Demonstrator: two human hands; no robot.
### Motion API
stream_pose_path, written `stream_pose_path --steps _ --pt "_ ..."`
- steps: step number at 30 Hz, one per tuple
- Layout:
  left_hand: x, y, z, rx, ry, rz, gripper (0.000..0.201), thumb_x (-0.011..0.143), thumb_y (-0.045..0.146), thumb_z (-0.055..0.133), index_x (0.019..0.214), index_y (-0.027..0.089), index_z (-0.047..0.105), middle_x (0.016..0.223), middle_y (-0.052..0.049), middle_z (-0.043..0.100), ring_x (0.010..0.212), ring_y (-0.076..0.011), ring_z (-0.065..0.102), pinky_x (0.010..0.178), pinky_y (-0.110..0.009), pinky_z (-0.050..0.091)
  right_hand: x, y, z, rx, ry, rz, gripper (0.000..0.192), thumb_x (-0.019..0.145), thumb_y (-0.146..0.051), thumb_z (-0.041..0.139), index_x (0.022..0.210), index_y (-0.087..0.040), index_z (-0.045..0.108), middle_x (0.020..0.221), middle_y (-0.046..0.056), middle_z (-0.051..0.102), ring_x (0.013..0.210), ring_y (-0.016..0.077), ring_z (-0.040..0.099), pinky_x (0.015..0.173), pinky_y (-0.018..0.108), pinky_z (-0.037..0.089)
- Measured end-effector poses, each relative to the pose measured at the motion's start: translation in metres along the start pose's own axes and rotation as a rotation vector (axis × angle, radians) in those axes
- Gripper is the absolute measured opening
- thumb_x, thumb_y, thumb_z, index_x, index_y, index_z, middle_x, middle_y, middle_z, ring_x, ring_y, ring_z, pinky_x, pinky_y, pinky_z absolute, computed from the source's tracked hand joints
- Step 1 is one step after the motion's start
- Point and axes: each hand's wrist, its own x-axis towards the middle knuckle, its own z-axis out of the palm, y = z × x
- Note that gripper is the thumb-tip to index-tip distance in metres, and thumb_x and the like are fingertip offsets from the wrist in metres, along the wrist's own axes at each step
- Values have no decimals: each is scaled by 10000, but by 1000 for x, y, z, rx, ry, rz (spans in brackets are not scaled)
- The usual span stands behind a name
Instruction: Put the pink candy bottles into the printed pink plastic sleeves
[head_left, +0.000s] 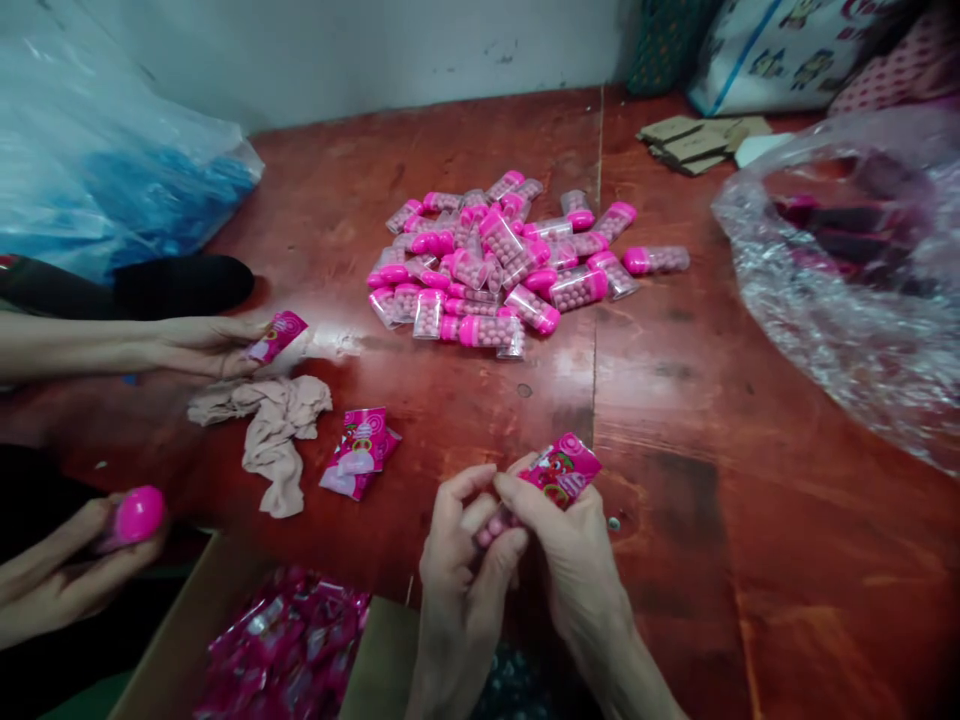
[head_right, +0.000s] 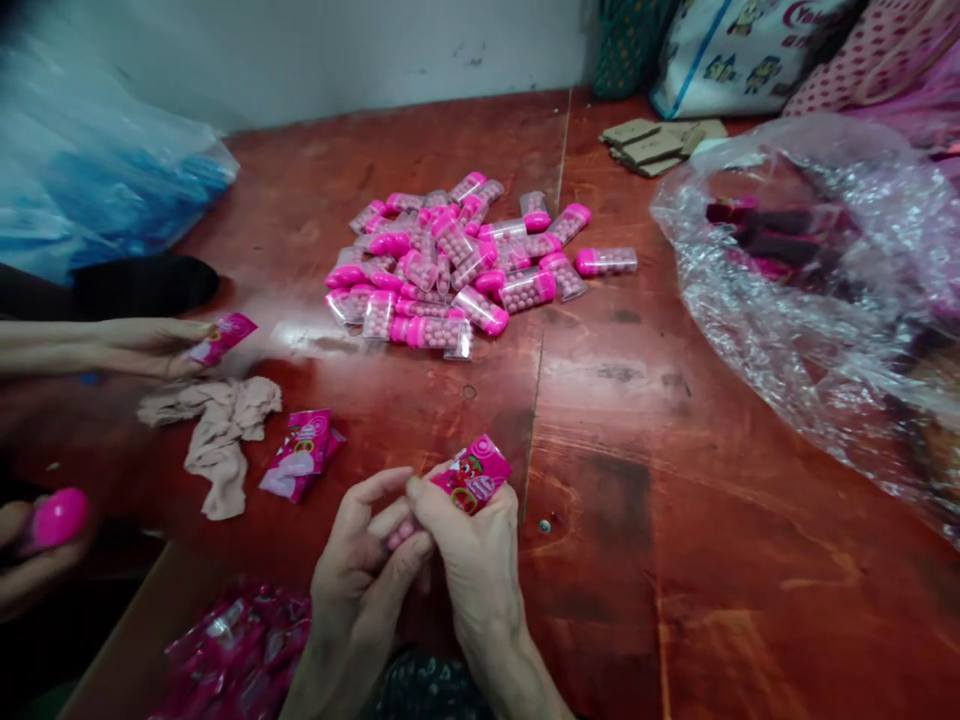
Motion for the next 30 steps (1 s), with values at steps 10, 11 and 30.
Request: stream_pose_path --steps 10,11,30 --pt "6 11 -1 -347 54 -71 335 736 215 632 1055 214 529 729 5 637 420 -46 485 372 -129 322 -9 16 2 -95 -169 -89 230 770 -380 653 865 -170 668 647 -32 554 489 55 450 474 173 392" --pt "5 12 -2 -361 31 -95 334 744 213 627 1065 223 533 720 9 630 403 -36 461 348 -118 284 -10 16 1 -139 -187 -117 242 816 -399 595 877 -174 664 651 -31 538 468 52 423 440 174 366" --pt "17 12 -12 -653 151 -190 154 803 229 576 927 143 607 875 -63 663 741 -133 628 730 -258 505 -15 39 7 -782 203 -701 363 815 -227 570 1170 -171 521 1146 102 541 1059 213 524 914 346 442"
